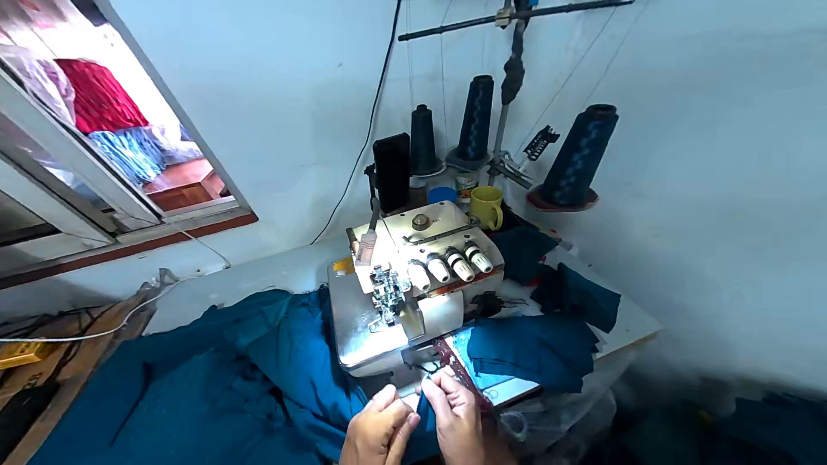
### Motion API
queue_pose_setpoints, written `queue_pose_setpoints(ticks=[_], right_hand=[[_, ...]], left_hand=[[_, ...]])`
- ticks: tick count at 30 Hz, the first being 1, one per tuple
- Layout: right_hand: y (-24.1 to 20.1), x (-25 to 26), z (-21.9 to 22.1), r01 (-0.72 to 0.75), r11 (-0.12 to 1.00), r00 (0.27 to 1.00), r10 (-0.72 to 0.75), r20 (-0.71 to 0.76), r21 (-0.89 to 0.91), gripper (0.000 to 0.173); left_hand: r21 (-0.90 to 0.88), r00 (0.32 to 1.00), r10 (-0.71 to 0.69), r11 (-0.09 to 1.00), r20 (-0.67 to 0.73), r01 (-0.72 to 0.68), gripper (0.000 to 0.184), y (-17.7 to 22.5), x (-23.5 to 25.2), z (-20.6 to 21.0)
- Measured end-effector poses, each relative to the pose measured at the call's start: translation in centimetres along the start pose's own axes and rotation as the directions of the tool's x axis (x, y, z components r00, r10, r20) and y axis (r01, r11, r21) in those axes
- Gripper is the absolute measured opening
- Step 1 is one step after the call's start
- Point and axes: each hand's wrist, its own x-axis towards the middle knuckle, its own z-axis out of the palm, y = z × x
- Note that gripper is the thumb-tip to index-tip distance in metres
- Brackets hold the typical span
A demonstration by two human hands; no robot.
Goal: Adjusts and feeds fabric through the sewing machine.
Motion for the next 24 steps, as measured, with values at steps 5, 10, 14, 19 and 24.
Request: queue_pose_setpoints(ticks=[5,10,14,19,24], right_hand=[[0.7,1.2,-2.9,-0.047,0.989,0.982,0.071,0.173,-0.14,0.02],[-0.1,8.2,-8.2,0.173,0.794,0.965,-0.254,-0.059,-0.583,0.022],[-0.9,11.7,-9.2,0.126,0.47,0.968,-0.25,0.006,-0.873,0.035],[-1.8,12.6,-9.5,0.147,0.232,0.983,-0.144,0.115,-0.962,0.023],[0.7,13.6,-11.4,0.468,0.103,0.765,-0.545,0.344,-0.878,0.016]], left_hand=[[0.021,0.981,-0.16,0.987,0.107,0.159,0.026,-1.2,-1.5,0.1],[0.022,0.98,-0.171,0.985,0.1,0.17,0.021,-3.0,-3.2,0.0],[-0.039,0.984,-0.162,0.985,0.077,0.165,0.017,-3.5,-3.5,0.1],[-0.084,0.984,-0.169,0.981,0.051,0.173,0.015,-3.6,-3.5,0.1],[-0.122,0.982,-0.179,0.975,0.062,0.186,0.015,-3.6,-3.1,-0.4]])
